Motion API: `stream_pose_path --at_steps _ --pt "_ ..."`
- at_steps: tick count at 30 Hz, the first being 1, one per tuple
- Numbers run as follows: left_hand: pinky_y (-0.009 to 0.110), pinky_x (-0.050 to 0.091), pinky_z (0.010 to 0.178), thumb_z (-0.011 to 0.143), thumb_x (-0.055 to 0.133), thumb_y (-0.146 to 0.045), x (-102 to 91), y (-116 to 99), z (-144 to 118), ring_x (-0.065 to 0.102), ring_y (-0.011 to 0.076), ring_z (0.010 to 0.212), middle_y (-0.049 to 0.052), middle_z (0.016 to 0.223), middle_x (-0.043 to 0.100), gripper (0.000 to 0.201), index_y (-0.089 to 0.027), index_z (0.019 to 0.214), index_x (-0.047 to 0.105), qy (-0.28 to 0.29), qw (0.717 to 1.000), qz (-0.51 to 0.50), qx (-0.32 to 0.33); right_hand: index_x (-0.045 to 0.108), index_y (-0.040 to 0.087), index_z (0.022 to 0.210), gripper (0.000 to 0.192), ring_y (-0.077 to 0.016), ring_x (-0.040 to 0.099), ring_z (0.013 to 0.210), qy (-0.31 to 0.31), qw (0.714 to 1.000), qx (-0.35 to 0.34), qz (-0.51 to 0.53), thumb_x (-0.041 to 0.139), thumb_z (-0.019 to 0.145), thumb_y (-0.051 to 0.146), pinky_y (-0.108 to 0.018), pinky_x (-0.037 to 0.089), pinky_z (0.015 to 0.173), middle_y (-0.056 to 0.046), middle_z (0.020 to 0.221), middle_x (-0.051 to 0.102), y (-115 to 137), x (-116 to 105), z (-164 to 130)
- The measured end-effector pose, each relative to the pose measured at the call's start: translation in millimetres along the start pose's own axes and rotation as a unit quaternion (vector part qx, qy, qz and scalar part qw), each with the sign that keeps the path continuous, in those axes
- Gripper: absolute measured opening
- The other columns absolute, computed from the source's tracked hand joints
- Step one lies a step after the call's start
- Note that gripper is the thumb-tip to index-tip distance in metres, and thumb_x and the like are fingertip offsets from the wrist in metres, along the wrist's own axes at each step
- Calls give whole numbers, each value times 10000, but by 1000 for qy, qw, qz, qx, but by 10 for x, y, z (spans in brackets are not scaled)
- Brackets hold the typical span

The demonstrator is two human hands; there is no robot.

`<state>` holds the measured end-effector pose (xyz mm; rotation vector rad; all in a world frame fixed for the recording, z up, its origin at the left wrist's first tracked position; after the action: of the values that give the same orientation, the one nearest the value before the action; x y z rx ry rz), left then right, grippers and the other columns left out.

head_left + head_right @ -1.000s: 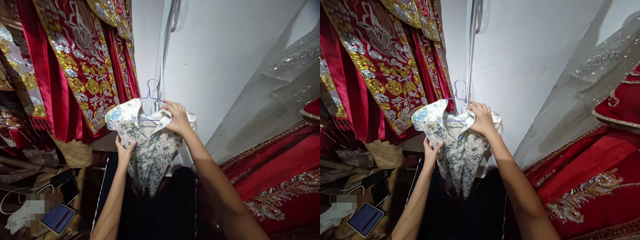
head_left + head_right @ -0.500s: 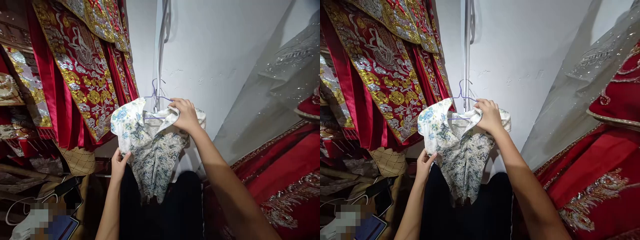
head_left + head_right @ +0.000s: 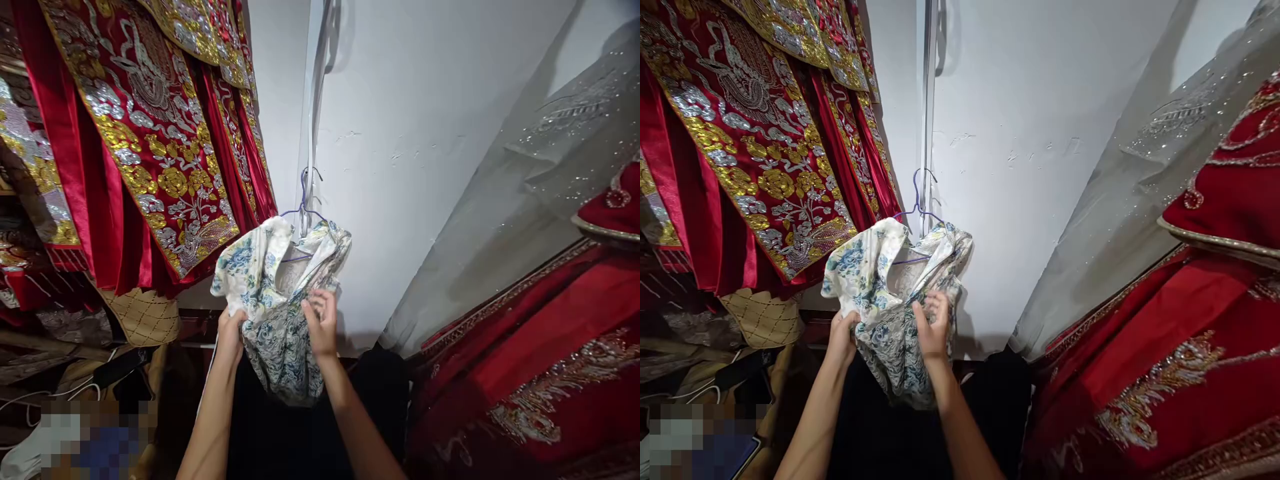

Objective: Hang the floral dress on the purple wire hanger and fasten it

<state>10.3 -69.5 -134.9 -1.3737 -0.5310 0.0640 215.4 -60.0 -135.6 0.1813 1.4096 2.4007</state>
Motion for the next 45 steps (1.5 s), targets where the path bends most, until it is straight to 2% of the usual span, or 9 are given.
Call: stream_pose_path --at_steps 3,8,16,21,24,26,29,33,45 --pt "371 563 728 622 720 -305 -42 4 0 687 265 835 40 794 693 349 -184 947 681 -3 1000 4 -14 553 221 880 463 -207 600 708 103 973 189 82 416 914 662 -337 488 633 -59 839 632 -354 329 -179" --pt "386 565 717 528 637 -212 -162 184 -94 690 279 844 37 823 708 401 -187 926 672 14 993 -58 -104 519 227 709 481 -151 472 521 196 943 231 136 541 831 692 -292 358 525 9 623 565 -383 456 -164" --pt "339 550 700 483 682 -163 -174 255 -215 685 274 837 56 854 732 471 -161 953 704 88 976 -96 -177 465 234 677 270 -133 439 494 104 961 255 33 546 799 460 -266 327 494 33 608 569 -429 -53 -190" --pt "258 472 598 593 761 -279 -241 256 -47 626 177 695 26 815 677 366 -179 924 641 -1 998 -24 -61 460 225 635 279 -128 420 487 123 962 243 20 542 798 437 -264 306 481 12 573 536 -461 -216 -196" --pt "329 492 851 652 775 -298 -286 303 -61 615 233 1054 85 1222 630 494 -228 1096 569 -116 986 88 77 417 233 640 307 -121 379 484 111 967 228 29 555 788 465 -260 274 464 23 565 494 -474 -173 -240" --pt "419 397 1055 679 778 -270 -196 332 -180 459 290 1320 118 1474 456 614 -257 1233 513 -131 960 186 160 386 240 643 328 -118 345 480 105 968 227 39 561 781 481 -260 255 456 36 550 447 -470 -112 -274" --pt "462 306 1146 772 715 -249 128 414 -408 390 309 1393 108 1459 468 473 -273 1214 549 13 945 255 205 381 241 642 321 -114 317 478 107 964 236 54 563 770 472 -263 247 457 46 538 406 -439 -30 -312" --pt "384 446 966 894 586 -270 503 522 -602 601 267 1085 76 1083 640 148 -257 1037 622 180 942 226 168 423 233 641 268 -107 322 473 115 957 256 75 579 749 423 -266 253 463 50 542 422 -387 -9 -320" --pt "274 442 722 976 515 -321 468 562 -667 578 169 764 32 833 619 192 -194 912 643 203 949 189 153 578 191 721 379 -104 367 479 228 936 243 111 560 882 533 -259 269 470 42 564 448 -169 -48 -416"
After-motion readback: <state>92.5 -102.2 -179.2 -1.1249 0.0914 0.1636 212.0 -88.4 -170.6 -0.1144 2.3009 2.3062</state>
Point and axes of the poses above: each hand's wrist, its own z-axis towards the middle knuckle, its own x-axis out of the palm, y = z × x, the point moved 3 cm from there along z, towards the middle knuckle
